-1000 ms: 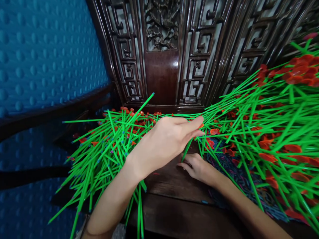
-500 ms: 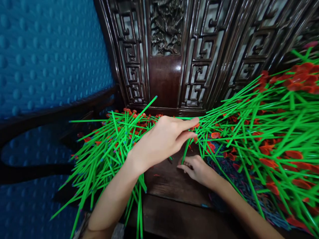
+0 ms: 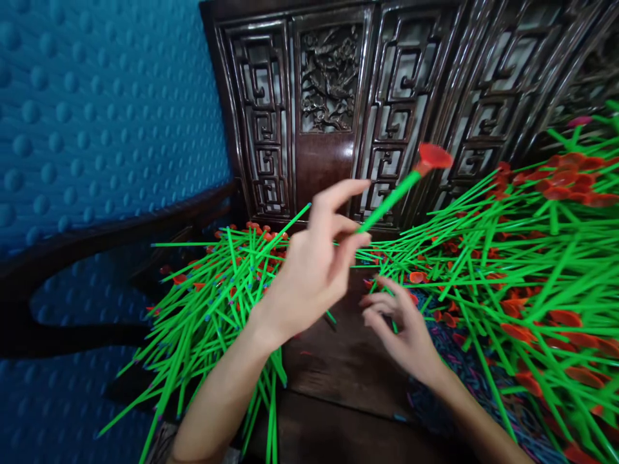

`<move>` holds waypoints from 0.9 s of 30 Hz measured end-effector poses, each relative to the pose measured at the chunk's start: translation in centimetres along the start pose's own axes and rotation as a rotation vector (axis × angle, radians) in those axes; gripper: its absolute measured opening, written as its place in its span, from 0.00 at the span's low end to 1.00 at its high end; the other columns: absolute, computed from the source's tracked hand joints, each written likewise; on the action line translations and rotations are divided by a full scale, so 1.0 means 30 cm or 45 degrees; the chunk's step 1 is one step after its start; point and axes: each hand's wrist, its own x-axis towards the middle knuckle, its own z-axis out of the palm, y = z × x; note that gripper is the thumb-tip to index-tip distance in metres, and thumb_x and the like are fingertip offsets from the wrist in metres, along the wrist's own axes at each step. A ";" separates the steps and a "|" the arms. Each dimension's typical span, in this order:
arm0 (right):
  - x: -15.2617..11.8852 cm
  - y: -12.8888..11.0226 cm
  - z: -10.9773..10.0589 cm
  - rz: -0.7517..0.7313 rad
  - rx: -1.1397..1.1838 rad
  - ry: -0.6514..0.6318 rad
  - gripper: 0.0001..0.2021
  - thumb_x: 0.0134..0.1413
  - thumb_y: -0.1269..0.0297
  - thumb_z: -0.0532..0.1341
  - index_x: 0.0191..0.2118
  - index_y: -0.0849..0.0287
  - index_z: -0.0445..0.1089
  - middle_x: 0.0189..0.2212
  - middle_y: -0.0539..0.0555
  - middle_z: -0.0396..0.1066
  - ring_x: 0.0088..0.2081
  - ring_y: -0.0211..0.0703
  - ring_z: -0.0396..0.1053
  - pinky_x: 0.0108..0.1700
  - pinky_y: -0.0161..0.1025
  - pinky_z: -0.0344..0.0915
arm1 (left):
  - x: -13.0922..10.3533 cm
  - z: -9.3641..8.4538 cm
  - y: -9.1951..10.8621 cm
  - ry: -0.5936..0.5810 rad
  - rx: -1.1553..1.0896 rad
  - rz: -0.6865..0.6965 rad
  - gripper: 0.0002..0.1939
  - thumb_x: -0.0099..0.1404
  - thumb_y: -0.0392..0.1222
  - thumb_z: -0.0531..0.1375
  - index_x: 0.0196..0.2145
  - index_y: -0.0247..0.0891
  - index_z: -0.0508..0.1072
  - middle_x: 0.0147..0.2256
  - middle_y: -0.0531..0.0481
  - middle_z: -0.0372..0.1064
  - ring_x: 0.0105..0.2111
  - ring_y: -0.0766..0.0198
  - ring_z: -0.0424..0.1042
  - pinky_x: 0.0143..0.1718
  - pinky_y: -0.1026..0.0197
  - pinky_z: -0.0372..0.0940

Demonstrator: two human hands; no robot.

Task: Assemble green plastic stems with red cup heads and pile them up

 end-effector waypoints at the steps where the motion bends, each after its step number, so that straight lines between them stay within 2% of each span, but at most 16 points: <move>1: 0.012 0.005 -0.008 0.052 0.085 0.194 0.27 0.61 0.56 0.64 0.62 0.52 0.56 0.35 0.49 0.74 0.28 0.38 0.72 0.33 0.37 0.70 | 0.001 -0.035 0.001 0.155 0.085 0.024 0.22 0.71 0.33 0.55 0.60 0.42 0.58 0.45 0.47 0.73 0.38 0.65 0.77 0.40 0.63 0.72; 3: 0.038 0.014 -0.029 0.200 0.259 0.528 0.32 0.58 0.55 0.66 0.63 0.51 0.52 0.31 0.45 0.72 0.23 0.36 0.70 0.28 0.35 0.68 | 0.004 -0.116 -0.004 0.382 0.354 -0.001 0.12 0.71 0.36 0.56 0.51 0.43 0.65 0.45 0.48 0.73 0.41 0.64 0.77 0.41 0.62 0.71; 5: 0.059 0.021 -0.051 0.344 0.420 0.717 0.40 0.51 0.54 0.71 0.64 0.51 0.50 0.29 0.43 0.72 0.20 0.35 0.69 0.25 0.33 0.67 | 0.008 -0.199 -0.026 0.469 0.701 -0.122 0.08 0.72 0.37 0.54 0.46 0.43 0.69 0.41 0.50 0.75 0.40 0.62 0.77 0.45 0.59 0.70; 6: 0.067 0.023 -0.061 0.398 0.493 0.771 0.45 0.47 0.54 0.72 0.65 0.51 0.48 0.28 0.43 0.72 0.20 0.36 0.69 0.25 0.33 0.67 | 0.011 -0.236 -0.044 0.478 0.876 -0.184 0.09 0.72 0.36 0.53 0.45 0.43 0.72 0.41 0.50 0.76 0.41 0.60 0.76 0.47 0.57 0.69; 8: 0.077 0.023 -0.075 0.463 0.598 0.826 0.52 0.41 0.55 0.75 0.67 0.51 0.44 0.29 0.44 0.75 0.19 0.37 0.69 0.25 0.35 0.69 | 0.016 -0.293 -0.085 0.447 1.196 -0.381 0.12 0.70 0.35 0.52 0.45 0.41 0.74 0.42 0.46 0.77 0.44 0.53 0.75 0.51 0.49 0.66; 9: 0.079 0.021 -0.079 0.483 0.625 0.832 0.55 0.39 0.55 0.75 0.68 0.51 0.42 0.30 0.46 0.76 0.19 0.37 0.70 0.26 0.36 0.71 | 0.018 -0.313 -0.105 0.383 1.291 -0.514 0.13 0.69 0.34 0.53 0.46 0.40 0.75 0.42 0.44 0.77 0.46 0.50 0.75 0.52 0.46 0.65; 11: 0.082 0.019 -0.081 0.517 0.653 0.809 0.55 0.37 0.55 0.76 0.68 0.51 0.44 0.32 0.48 0.78 0.20 0.39 0.72 0.28 0.38 0.73 | 0.021 -0.336 -0.136 0.295 1.360 -0.744 0.15 0.67 0.34 0.54 0.48 0.36 0.76 0.44 0.38 0.76 0.49 0.44 0.73 0.53 0.42 0.64; 13: 0.082 0.021 -0.081 0.568 0.672 0.757 0.51 0.35 0.55 0.76 0.65 0.54 0.51 0.32 0.49 0.79 0.21 0.40 0.73 0.29 0.39 0.74 | 0.021 -0.344 -0.147 0.292 1.356 -0.851 0.17 0.66 0.36 0.55 0.50 0.34 0.75 0.48 0.35 0.75 0.53 0.40 0.69 0.52 0.40 0.63; 15: 0.083 0.027 -0.082 0.654 0.676 0.691 0.48 0.32 0.55 0.77 0.60 0.59 0.57 0.28 0.50 0.78 0.21 0.41 0.72 0.27 0.38 0.74 | 0.017 -0.343 -0.139 0.319 1.344 -0.809 0.18 0.68 0.39 0.54 0.52 0.35 0.74 0.51 0.36 0.73 0.56 0.38 0.67 0.51 0.39 0.62; 18: 0.084 0.040 -0.082 0.786 0.640 0.559 0.46 0.32 0.54 0.77 0.58 0.62 0.60 0.24 0.52 0.77 0.19 0.41 0.71 0.26 0.37 0.73 | 0.009 -0.328 -0.114 0.357 1.283 -0.615 0.16 0.69 0.41 0.53 0.50 0.40 0.75 0.47 0.42 0.75 0.51 0.46 0.71 0.51 0.42 0.63; 22: 0.082 0.061 -0.070 0.885 0.543 0.377 0.42 0.36 0.54 0.76 0.58 0.59 0.61 0.31 0.54 0.78 0.25 0.46 0.76 0.26 0.39 0.75 | 0.006 -0.276 -0.083 0.409 1.125 -0.331 0.10 0.68 0.43 0.58 0.43 0.43 0.78 0.42 0.49 0.78 0.42 0.56 0.76 0.48 0.54 0.66; 27: 0.069 0.113 -0.046 0.896 0.382 0.261 0.38 0.34 0.51 0.75 0.53 0.57 0.64 0.30 0.49 0.72 0.21 0.43 0.74 0.22 0.40 0.74 | 0.010 -0.187 -0.033 0.299 0.921 -0.149 0.07 0.68 0.41 0.60 0.39 0.42 0.79 0.38 0.53 0.79 0.34 0.65 0.76 0.39 0.64 0.66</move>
